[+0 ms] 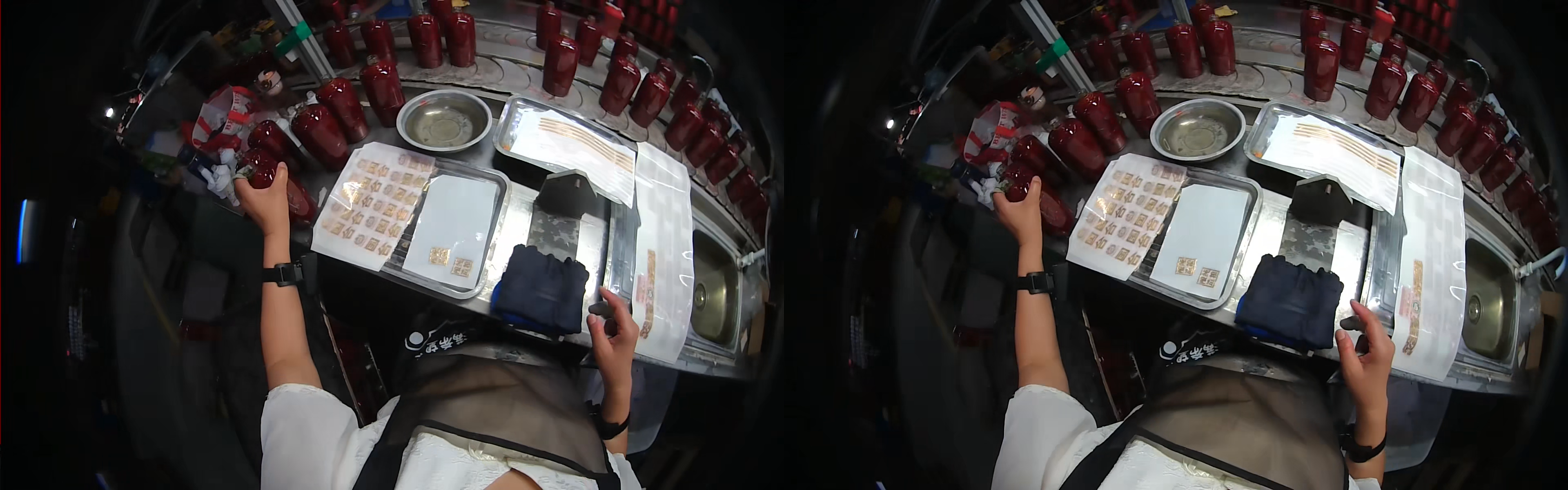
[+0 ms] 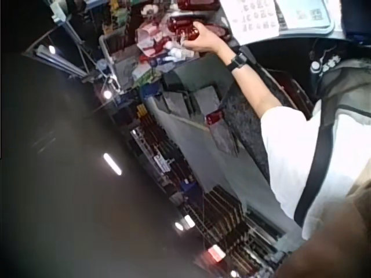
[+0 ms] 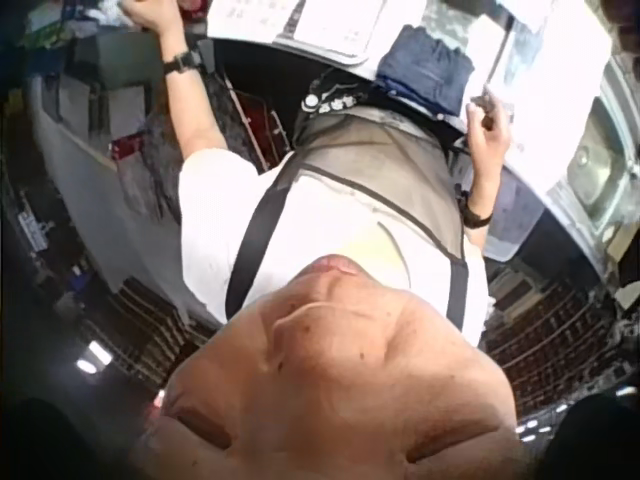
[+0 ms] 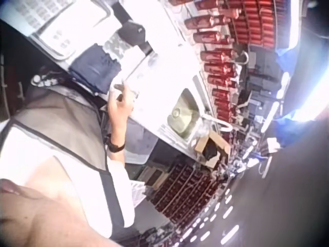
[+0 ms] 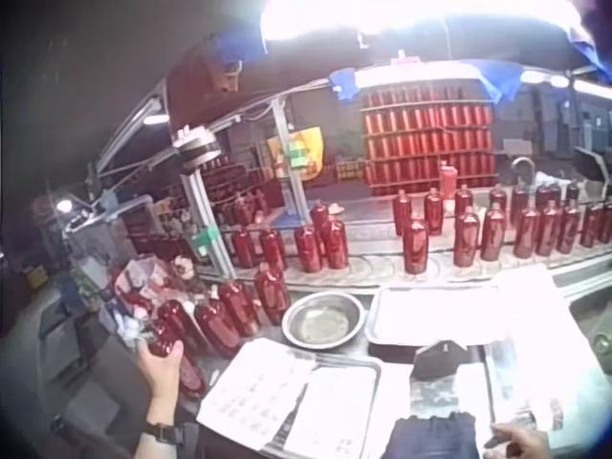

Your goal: Applying labels and cleaning red ceramic bottles on a factory production line.

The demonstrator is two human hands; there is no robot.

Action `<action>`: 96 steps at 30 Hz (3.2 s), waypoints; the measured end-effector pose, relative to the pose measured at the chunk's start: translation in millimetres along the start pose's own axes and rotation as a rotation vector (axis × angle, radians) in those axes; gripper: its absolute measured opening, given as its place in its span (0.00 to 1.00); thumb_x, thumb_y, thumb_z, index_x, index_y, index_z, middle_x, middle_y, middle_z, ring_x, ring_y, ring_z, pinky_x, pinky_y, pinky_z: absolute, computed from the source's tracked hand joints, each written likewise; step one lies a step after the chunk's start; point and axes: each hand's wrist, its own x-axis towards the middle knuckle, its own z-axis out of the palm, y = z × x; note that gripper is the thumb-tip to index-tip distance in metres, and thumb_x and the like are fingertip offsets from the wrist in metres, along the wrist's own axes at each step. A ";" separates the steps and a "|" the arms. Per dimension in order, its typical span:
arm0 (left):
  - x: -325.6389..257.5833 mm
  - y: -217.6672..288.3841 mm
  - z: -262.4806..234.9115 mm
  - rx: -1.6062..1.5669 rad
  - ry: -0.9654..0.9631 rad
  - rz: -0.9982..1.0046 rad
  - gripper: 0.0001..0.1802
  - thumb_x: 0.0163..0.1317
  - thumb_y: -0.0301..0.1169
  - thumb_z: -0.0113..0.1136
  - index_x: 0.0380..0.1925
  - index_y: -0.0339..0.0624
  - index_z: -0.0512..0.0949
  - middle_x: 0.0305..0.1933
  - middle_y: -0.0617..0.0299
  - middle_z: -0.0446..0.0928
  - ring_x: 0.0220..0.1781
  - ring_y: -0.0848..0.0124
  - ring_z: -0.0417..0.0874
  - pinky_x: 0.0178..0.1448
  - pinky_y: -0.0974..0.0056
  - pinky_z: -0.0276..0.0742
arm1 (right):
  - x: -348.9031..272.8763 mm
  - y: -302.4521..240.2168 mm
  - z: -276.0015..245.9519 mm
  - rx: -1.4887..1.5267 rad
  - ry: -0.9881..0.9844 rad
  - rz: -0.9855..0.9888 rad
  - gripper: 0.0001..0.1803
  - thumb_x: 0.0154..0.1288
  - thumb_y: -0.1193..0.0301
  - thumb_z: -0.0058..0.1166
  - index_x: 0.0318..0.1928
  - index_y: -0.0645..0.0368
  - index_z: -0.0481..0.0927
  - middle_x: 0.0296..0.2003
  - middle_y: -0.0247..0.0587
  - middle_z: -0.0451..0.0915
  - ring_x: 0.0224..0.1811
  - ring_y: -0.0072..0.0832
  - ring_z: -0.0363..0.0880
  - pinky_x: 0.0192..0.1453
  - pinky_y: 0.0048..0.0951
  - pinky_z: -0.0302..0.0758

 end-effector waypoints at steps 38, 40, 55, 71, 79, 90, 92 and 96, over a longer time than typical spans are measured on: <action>-20.1 172.3 11.2 -0.940 -0.792 -0.127 0.32 0.53 0.34 0.75 0.56 0.36 0.71 0.51 0.56 0.78 0.50 0.67 0.81 0.58 0.61 0.77 | 20.7 -34.1 19.0 -0.171 -0.048 -0.166 0.29 0.59 0.73 0.64 0.63 0.58 0.75 0.43 0.45 0.82 0.31 0.34 0.77 0.34 0.31 0.74; -45.1 204.5 2.6 -1.170 -1.152 -0.313 0.32 0.55 0.33 0.70 0.59 0.38 0.70 0.52 0.57 0.78 0.50 0.69 0.81 0.58 0.62 0.77 | 33.2 -41.4 31.8 -0.161 -0.115 -0.277 0.37 0.57 0.72 0.66 0.69 0.56 0.68 0.43 0.49 0.80 0.36 0.44 0.81 0.37 0.37 0.77; -183.3 316.1 50.4 -1.120 -1.895 -0.809 0.38 0.53 0.33 0.75 0.52 0.35 0.57 0.52 0.47 0.76 0.51 0.65 0.82 0.52 0.61 0.84 | 33.0 -20.0 35.1 -0.197 -0.056 -0.270 0.57 0.43 0.68 0.74 0.74 0.64 0.58 0.38 0.49 0.79 0.33 0.43 0.81 0.35 0.37 0.78; -144.7 208.6 107.6 -0.764 -1.628 -0.338 0.25 0.60 0.30 0.71 0.54 0.36 0.72 0.50 0.53 0.79 0.46 0.71 0.85 0.47 0.68 0.82 | 42.4 -19.4 13.9 -0.109 -0.225 0.103 0.63 0.40 0.63 0.77 0.76 0.59 0.54 0.38 0.38 0.79 0.31 0.27 0.76 0.34 0.25 0.72; -55.7 71.7 165.6 -0.068 -1.078 0.215 0.21 0.44 0.25 0.74 0.39 0.35 0.78 0.37 0.51 0.84 0.38 0.58 0.86 0.46 0.57 0.79 | 36.8 -7.8 11.7 -0.045 -0.125 0.135 0.58 0.43 0.57 0.75 0.74 0.62 0.60 0.31 0.28 0.73 0.23 0.15 0.60 0.25 0.19 0.59; -63.4 62.1 182.3 -0.299 -1.066 -0.016 0.12 0.47 0.21 0.70 0.35 0.35 0.82 0.29 0.59 0.82 0.32 0.72 0.81 0.39 0.66 0.76 | 37.3 -12.2 11.4 -0.077 -0.138 0.146 0.55 0.45 0.55 0.75 0.73 0.62 0.63 0.34 0.29 0.75 0.23 0.14 0.60 0.25 0.18 0.59; -60.6 66.4 178.9 -0.376 -1.061 -0.017 0.10 0.48 0.21 0.70 0.33 0.36 0.83 0.28 0.61 0.82 0.30 0.75 0.80 0.39 0.68 0.75 | 36.9 -10.5 10.7 -0.085 -0.147 0.152 0.56 0.46 0.54 0.75 0.73 0.62 0.63 0.34 0.29 0.75 0.23 0.14 0.59 0.25 0.18 0.59; -48.0 89.1 150.8 -0.310 -1.085 0.070 0.13 0.52 0.19 0.66 0.39 0.37 0.81 0.29 0.64 0.80 0.31 0.76 0.78 0.41 0.69 0.74 | 37.0 -7.8 8.8 -0.083 -0.149 0.148 0.56 0.46 0.53 0.76 0.73 0.61 0.63 0.35 0.30 0.75 0.23 0.15 0.59 0.25 0.19 0.59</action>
